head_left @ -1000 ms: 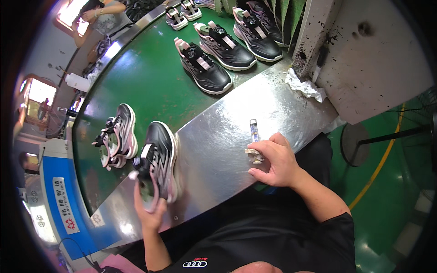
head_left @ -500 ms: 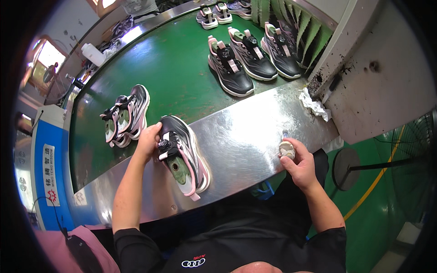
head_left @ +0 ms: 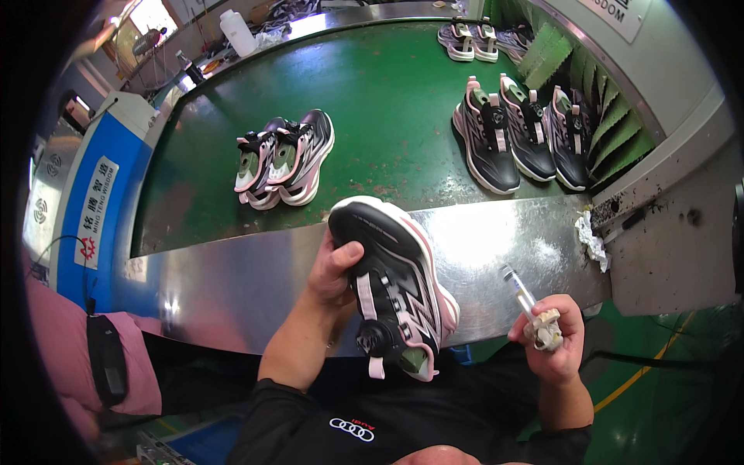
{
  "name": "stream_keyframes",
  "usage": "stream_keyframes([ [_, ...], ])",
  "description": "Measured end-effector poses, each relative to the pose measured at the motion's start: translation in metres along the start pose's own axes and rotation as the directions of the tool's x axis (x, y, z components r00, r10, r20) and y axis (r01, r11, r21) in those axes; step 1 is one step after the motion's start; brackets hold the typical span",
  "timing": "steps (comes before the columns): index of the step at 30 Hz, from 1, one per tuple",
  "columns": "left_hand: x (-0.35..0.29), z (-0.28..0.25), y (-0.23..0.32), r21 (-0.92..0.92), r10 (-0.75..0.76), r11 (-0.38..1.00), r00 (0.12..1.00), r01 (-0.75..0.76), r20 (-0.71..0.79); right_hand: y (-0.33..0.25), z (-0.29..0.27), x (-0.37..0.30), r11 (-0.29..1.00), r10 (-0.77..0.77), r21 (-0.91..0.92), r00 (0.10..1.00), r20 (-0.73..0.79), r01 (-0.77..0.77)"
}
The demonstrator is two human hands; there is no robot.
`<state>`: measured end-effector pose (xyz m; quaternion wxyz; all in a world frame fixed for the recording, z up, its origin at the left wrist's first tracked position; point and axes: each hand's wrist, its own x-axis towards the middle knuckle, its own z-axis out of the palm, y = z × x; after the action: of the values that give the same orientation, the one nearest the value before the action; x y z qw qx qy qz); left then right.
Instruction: The person picks up shoes from a conveyor belt, applies adhesive around the sole seams using a syringe, and places the shoes back onto the conveyor belt.
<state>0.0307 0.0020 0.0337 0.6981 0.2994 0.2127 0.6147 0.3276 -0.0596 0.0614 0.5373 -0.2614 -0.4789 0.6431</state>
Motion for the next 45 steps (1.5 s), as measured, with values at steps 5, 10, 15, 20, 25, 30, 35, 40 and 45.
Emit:
stream_keyframes([
  [5,-0.013,-0.011,0.002,0.015,-0.047,0.999,0.995,0.046,0.086,-0.006,0.027,0.021,0.959,-0.03,0.28,0.974,0.226,-0.036],
  [10,-0.021,-0.016,0.0,0.112,0.046,0.991,0.969,-0.075,0.241,-0.01,0.055,0.039,0.913,-0.045,0.398,0.948,0.315,-0.089],
  [15,-0.024,-0.016,-0.003,0.236,0.078,0.961,0.964,-0.141,0.255,-0.016,0.064,0.048,0.924,0.05,0.338,0.932,0.359,-0.18],
  [20,-0.024,-0.01,0.004,0.254,0.085,0.954,0.958,-0.157,0.273,-0.014,0.068,0.051,0.927,0.075,0.317,0.927,0.366,-0.2],
  [25,-0.027,-0.011,0.008,0.21,0.079,0.963,0.921,-0.17,0.381,-0.01,0.07,0.05,0.918,0.142,0.306,0.93,0.339,-0.251],
  [30,-0.031,-0.01,0.006,0.244,0.092,0.953,0.938,-0.18,0.334,-0.01,0.073,0.051,0.945,0.108,0.258,0.938,0.328,-0.199],
  [35,-0.03,-0.011,0.009,0.229,0.067,0.961,0.933,-0.156,0.353,-0.013,0.075,0.051,0.964,0.109,0.198,0.942,0.318,-0.179],
  [40,-0.028,-0.015,0.01,0.222,0.065,0.963,0.936,-0.149,0.346,-0.016,0.076,0.056,0.998,0.061,-0.032,0.928,0.367,-0.053],
  [45,-0.028,-0.016,0.007,0.266,0.097,0.948,0.953,-0.176,0.287,-0.012,0.068,0.051,0.997,0.081,-0.018,0.931,0.355,-0.08],
])
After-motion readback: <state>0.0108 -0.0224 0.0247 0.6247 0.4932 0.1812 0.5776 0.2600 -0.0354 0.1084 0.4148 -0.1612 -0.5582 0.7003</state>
